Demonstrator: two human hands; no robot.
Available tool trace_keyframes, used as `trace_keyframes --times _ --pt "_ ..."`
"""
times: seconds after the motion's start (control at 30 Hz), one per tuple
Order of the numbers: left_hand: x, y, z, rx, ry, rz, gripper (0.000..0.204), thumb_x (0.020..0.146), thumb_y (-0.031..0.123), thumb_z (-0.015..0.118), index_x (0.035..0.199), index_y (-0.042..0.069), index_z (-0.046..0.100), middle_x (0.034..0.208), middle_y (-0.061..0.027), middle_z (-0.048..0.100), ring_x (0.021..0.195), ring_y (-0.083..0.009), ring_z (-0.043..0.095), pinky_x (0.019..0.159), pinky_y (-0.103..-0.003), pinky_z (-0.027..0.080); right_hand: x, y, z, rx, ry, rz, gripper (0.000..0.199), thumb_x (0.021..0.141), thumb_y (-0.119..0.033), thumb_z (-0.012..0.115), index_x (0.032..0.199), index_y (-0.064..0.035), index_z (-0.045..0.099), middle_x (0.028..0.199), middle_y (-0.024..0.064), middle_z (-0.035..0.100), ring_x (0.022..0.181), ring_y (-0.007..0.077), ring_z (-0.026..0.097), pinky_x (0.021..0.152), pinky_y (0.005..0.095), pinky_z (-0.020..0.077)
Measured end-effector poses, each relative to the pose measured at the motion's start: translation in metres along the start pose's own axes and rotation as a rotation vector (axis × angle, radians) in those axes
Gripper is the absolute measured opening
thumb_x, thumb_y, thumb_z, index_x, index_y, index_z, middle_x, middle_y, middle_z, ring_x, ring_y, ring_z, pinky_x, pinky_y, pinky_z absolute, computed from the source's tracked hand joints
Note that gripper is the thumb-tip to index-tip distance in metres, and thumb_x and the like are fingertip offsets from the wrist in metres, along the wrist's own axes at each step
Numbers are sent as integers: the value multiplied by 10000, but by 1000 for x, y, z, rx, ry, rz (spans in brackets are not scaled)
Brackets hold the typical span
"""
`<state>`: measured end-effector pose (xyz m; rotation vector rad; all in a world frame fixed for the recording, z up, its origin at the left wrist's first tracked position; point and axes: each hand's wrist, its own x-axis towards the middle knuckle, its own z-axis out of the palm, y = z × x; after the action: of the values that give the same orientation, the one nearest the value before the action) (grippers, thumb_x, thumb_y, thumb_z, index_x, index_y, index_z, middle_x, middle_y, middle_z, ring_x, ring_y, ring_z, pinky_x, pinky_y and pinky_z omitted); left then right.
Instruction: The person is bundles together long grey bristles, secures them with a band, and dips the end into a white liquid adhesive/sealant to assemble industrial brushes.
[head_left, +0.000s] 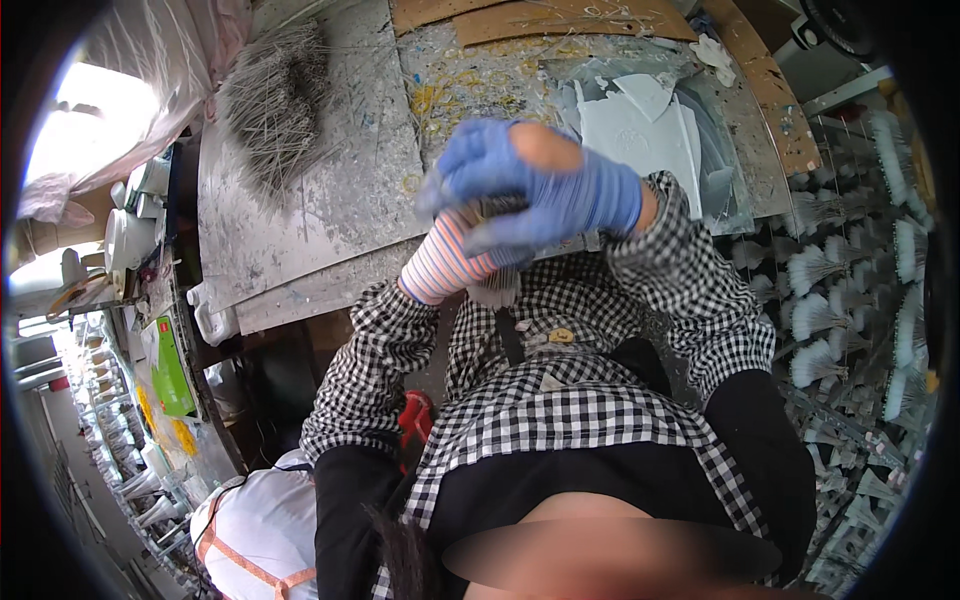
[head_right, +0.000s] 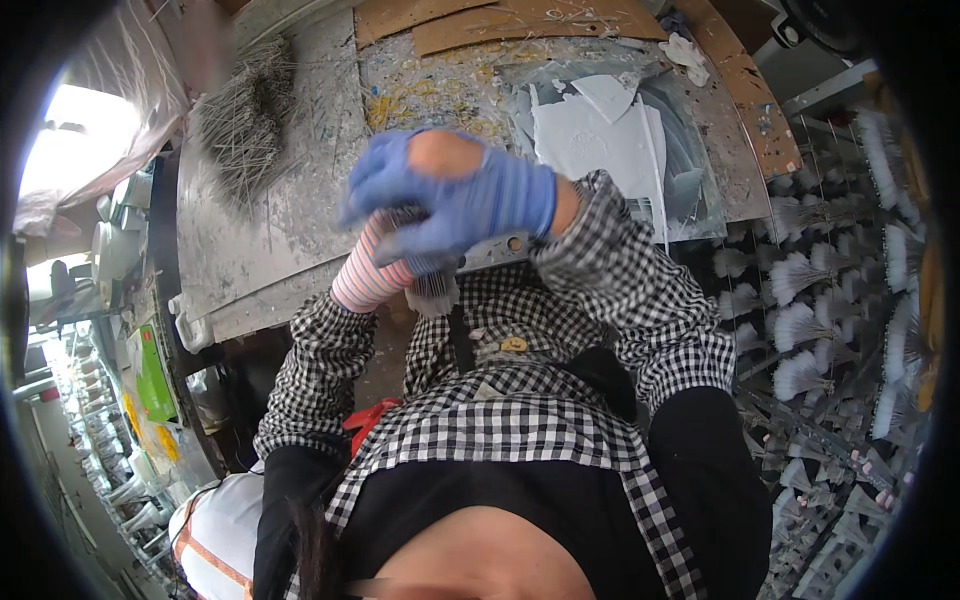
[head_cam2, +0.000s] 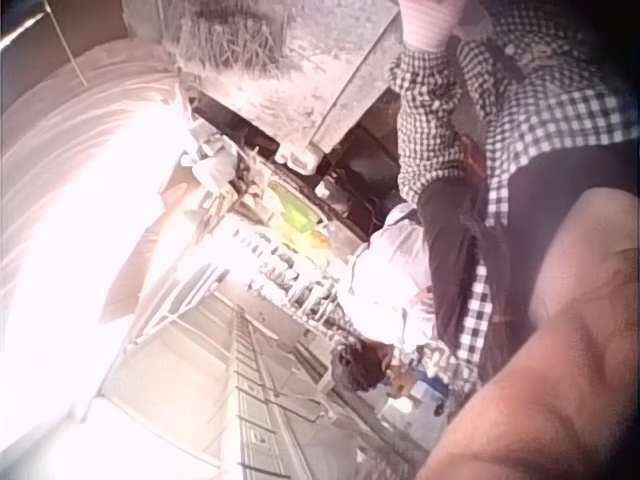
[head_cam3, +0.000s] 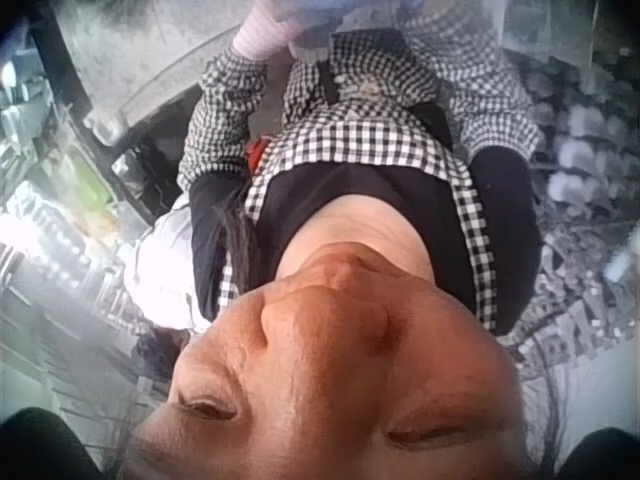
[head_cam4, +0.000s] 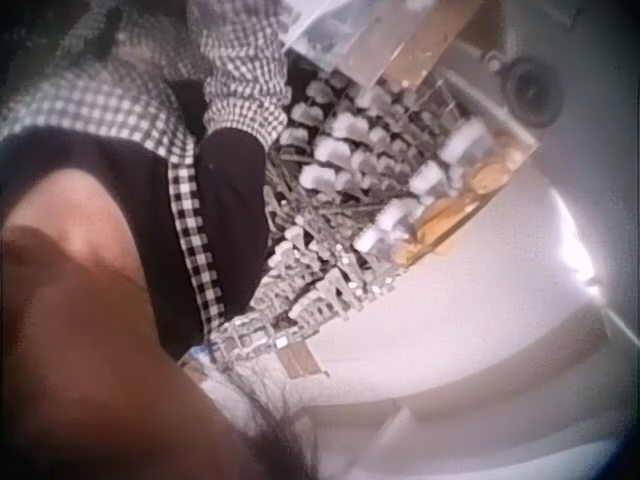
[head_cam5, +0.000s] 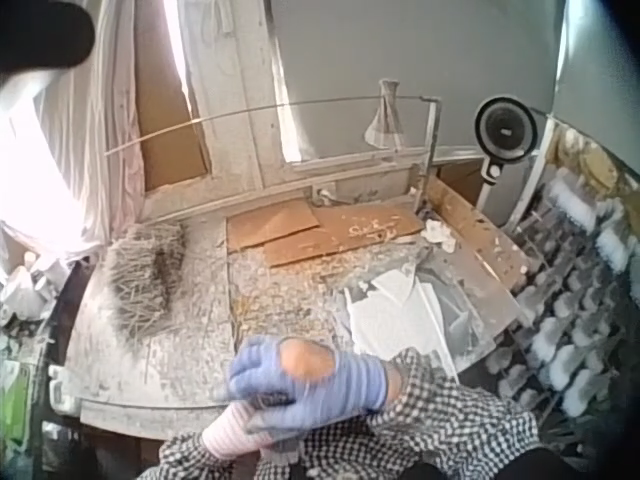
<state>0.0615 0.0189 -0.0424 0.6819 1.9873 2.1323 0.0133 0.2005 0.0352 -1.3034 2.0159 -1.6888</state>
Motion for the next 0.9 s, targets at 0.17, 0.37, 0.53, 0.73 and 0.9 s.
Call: trace_keyframes --times 0.17,0.37,0.53,0.73,0.9 --pt "-10 -38 -15 351 -149 23 557 794 198 817 1246 3 556 1138 -127 658 1056 -199 661 948 -339 530 -6 15 45 -475 354 -305 276 774 -74 706 1039 -40 639 956 144 624 865 316 617 772 379 528" --pt "-11 -23 -1 -19 20 -167 640 801 262 816 1297 -6 513 1176 -148 646 1096 -219 653 974 -350 523 -1 -14 29 -408 457 -253 497 851 -268 755 1286 -92 591 1202 95 640 1141 253 611 958 376 507" --pt "-16 17 39 -881 330 -432 780 845 644 667 1238 -21 561 1181 -173 653 1061 -265 665 944 -403 556 -30 -25 12 -164 787 -222 377 854 -230 765 1172 -80 630 1007 25 661 917 146 647 860 319 524" --pt "-22 -50 58 -1953 280 -511 367 931 405 648 1063 63 634 925 -43 631 746 -138 588 591 -250 518 -77 -2 23 -120 796 243 250 892 -164 728 1095 -30 673 958 27 684 893 103 629 843 280 511" --pt "-26 -43 58 -1970 326 -559 356 958 414 612 1065 74 637 911 -70 651 746 -162 615 592 -281 566 -94 10 35 -105 836 301 194 894 -114 719 1056 -14 686 916 31 694 867 101 627 822 277 507"
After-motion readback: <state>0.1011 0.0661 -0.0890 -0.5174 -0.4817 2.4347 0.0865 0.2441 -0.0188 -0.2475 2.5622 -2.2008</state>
